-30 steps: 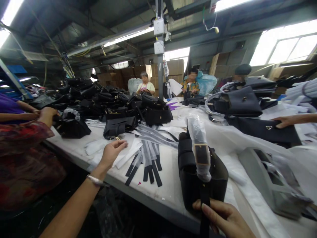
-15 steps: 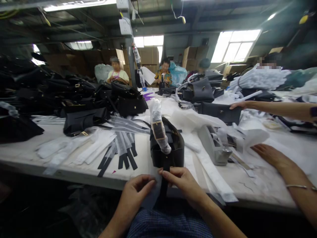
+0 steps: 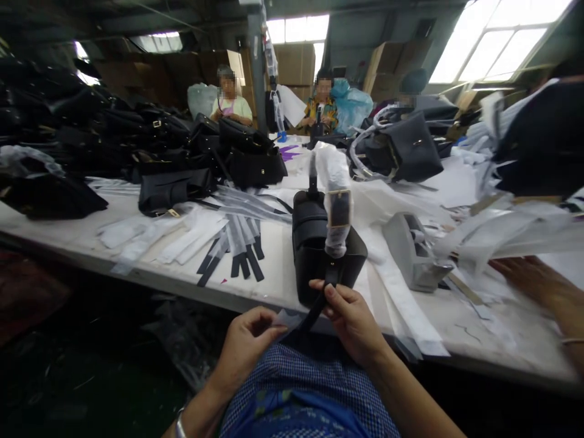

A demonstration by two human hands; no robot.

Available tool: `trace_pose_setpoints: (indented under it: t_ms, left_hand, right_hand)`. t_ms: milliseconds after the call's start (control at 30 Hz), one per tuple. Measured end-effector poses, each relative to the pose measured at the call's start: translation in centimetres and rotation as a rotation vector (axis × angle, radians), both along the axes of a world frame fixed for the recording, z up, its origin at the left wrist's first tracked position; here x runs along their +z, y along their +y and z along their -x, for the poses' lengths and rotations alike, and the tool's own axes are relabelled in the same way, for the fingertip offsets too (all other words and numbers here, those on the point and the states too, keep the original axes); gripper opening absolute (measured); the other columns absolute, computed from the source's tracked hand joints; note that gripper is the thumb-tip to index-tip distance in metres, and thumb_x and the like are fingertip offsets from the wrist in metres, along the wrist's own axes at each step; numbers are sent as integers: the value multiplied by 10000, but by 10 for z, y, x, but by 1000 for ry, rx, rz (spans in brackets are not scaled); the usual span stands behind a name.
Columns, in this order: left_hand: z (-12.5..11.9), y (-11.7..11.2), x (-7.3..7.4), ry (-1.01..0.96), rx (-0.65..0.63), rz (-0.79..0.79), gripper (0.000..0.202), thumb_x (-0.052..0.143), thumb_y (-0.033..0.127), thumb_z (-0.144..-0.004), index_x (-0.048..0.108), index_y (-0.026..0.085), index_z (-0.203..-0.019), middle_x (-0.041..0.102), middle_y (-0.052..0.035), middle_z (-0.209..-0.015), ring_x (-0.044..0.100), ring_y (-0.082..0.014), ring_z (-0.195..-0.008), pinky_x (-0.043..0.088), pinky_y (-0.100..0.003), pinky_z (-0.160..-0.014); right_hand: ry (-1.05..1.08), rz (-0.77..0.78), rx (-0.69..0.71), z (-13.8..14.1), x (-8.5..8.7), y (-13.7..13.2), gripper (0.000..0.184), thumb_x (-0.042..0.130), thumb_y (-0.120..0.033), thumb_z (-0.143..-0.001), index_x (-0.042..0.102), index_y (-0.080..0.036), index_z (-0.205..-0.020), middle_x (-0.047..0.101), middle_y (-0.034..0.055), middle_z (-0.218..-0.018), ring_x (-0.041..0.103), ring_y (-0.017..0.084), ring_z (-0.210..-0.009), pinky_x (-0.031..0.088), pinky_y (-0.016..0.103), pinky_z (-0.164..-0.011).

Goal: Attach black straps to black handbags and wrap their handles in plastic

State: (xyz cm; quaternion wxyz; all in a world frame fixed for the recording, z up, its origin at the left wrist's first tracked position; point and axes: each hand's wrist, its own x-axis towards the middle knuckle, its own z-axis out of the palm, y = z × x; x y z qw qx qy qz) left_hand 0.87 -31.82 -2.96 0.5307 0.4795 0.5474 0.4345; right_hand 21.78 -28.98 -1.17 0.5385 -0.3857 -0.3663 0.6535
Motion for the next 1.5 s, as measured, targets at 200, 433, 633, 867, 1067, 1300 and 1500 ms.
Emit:
trace_pose_setpoints:
  t_ms: [200, 433, 633, 867, 1067, 1300, 1500]
  left_hand:
    - [10, -15, -14, -13, 17, 39, 152, 811, 264, -692, 724, 150, -741, 720, -30, -734, 645, -164, -727, 485, -225, -695]
    - [15, -21, -20, -34, 15, 77, 153, 797, 278, -718, 751, 155, -796, 757, -54, -794, 675, -188, -765, 507, -247, -724]
    - [13, -20, -16, -45, 13, 88, 159, 803, 278, -708, 758, 152, -794, 761, -53, -776, 676, -186, -742, 509, -245, -706]
    - [1, -15, -9, -184, 19, 121, 277, 801, 338, -731, 776, 138, -920, 782, -94, -883, 701, -220, -806, 524, -279, -743]
    - [-35, 1, 6, -339, 57, 110, 305, 749, 403, -793, 775, 144, -953, 785, -85, -875, 711, -206, -805, 536, -254, -719]
    - [-71, 31, 29, -418, 76, -5, 280, 773, 385, -772, 767, 130, -889, 768, -63, -812, 684, -161, -724, 537, -230, -680]
    - [-83, 50, 36, -404, 63, -49, 333, 765, 432, -764, 751, 128, -900, 739, -41, -758, 651, -147, -645, 505, -214, -571]
  right_hand:
    - [126, 25, -159, 18, 4, 0, 312, 797, -456, -763, 799, -202, -943, 585, -7, -719, 376, 52, -590, 361, 182, -569]
    - [65, 1, -215, 28, 7, 3, 283, 779, -433, -787, 793, -215, -967, 524, -23, -639, 396, 74, -609, 351, 207, -571]
    - [-25, -33, -198, 30, 3, 4, 293, 749, -443, -815, 790, -215, -996, 521, -26, -618, 400, 88, -618, 337, 236, -595]
    - [-236, -95, -156, 27, 5, 2, 308, 708, -447, -845, 777, -222, -1044, 675, 27, -875, 454, 105, -619, 393, 264, -603]
    - [-583, -227, -52, 13, 17, 2, 387, 573, -505, -919, 773, -173, -920, 624, 24, -656, 535, 151, -592, 420, 273, -581]
    - [-1019, -372, -55, -11, 33, 2, 540, 442, -504, -980, 626, -186, -583, 645, 32, -582, 605, 154, -552, 408, 269, -571]
    - [-826, -201, -66, -13, 39, 7, 420, 572, -522, -908, 697, -166, -724, 647, 21, -558, 621, 155, -523, 463, 240, -526]
